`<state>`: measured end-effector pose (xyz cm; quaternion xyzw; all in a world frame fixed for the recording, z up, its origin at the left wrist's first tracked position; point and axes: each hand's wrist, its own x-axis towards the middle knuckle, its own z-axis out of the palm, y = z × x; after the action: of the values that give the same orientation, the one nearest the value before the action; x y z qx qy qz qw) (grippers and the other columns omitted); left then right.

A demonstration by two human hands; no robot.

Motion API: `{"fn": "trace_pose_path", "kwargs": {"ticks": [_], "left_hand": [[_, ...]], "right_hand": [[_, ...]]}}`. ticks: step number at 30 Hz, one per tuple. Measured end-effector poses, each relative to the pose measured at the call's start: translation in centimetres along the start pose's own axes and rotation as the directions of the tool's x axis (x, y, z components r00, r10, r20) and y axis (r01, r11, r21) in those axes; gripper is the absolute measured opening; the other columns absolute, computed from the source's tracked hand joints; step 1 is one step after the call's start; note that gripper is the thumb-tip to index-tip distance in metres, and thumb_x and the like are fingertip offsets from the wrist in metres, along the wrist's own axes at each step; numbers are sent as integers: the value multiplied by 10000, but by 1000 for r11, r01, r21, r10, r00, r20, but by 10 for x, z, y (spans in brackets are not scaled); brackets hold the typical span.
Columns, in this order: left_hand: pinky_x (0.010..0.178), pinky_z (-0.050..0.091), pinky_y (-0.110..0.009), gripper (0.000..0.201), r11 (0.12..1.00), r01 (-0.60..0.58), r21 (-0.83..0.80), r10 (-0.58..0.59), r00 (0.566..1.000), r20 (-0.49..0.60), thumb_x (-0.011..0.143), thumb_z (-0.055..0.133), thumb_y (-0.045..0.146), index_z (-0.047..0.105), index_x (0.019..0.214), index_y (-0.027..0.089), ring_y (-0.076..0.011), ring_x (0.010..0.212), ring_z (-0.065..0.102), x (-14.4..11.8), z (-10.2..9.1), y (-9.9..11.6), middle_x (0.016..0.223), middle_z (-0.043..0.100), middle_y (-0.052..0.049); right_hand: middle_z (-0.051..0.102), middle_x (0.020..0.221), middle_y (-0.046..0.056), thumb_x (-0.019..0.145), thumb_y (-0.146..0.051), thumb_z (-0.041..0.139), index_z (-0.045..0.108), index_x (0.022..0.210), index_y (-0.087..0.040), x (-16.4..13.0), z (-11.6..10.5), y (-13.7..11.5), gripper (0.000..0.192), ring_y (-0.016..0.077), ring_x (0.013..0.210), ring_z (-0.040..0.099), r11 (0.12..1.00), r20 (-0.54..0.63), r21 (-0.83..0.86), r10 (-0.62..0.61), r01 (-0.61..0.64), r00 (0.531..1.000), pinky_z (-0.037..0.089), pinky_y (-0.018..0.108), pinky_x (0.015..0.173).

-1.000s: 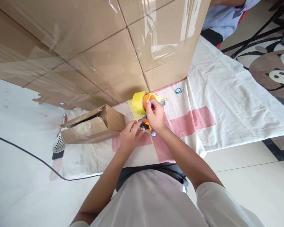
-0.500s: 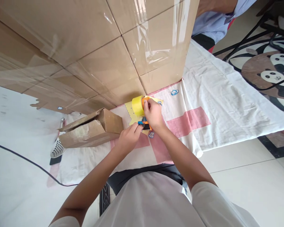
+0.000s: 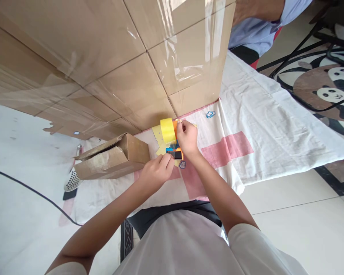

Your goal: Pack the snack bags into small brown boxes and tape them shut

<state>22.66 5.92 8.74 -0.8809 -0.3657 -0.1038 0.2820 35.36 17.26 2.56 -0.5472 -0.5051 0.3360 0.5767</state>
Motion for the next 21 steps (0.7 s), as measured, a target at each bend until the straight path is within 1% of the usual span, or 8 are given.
{"fn": "trace_pose_path", "kwargs": {"ticks": [2,5,7,11,14,17,19,21], "left_hand": [[450,255,-289,269,1000,-30,-6,30,1000,1,890,503,-15,480,704,178,-129,537,434,0,-6,3,654,457,8],[482,305,-285,233,997,-70,-17,70,998,-3,893,561,22,504,724,172,-133,560,452,0,-14,10,665,457,10],[505,330,-284,216,997,-74,-17,74,997,-5,892,587,35,520,734,166,-131,572,464,-1,-17,15,679,473,7],[499,321,-281,214,998,-60,27,60,998,-30,872,622,35,534,723,161,-129,557,446,-4,-20,24,676,472,6],[492,329,-274,156,994,-92,51,94,995,-38,852,635,24,585,757,137,-130,554,453,-9,-22,29,703,525,-17],[494,359,-270,117,991,-128,32,128,992,2,855,603,19,632,799,118,-130,559,476,-14,-29,35,768,601,-60],[496,376,-271,145,991,-136,-1,136,990,39,856,568,13,641,795,122,-129,559,486,-17,-34,40,786,620,-72],[492,378,-272,172,992,-122,-42,124,991,50,853,541,5,643,797,131,-131,559,492,-21,-38,46,780,619,-67]], "right_hand": [[309,549,-54,952,-448,506,341,578,-214,2,-2,0,470,96,558,266,1000,1,7,10,-10,1000,216,296,549],[288,547,-54,948,-447,526,318,575,-221,9,-7,3,484,99,559,265,1000,-52,-7,23,-24,998,202,300,550],[276,550,-55,943,-435,536,309,578,-224,13,-11,4,479,100,559,267,1000,-83,-3,25,-25,996,197,302,553],[292,551,-55,936,-385,509,329,574,-219,15,-11,5,438,93,556,277,996,-52,58,66,-63,996,210,296,548],[298,546,-56,923,-384,511,341,570,-214,13,-9,5,427,89,555,275,995,-36,62,81,-79,996,212,294,545],[291,542,-56,913,-407,531,329,564,-216,14,-9,6,446,89,554,269,995,-31,55,82,-80,996,212,294,544],[288,543,-54,911,-409,539,324,561,-218,16,-12,6,453,90,554,268,996,-53,48,80,-78,995,209,295,542],[281,548,-52,915,-412,544,318,564,-219,19,-16,7,460,92,555,262,997,-84,40,65,-62,994,204,295,541]]}}
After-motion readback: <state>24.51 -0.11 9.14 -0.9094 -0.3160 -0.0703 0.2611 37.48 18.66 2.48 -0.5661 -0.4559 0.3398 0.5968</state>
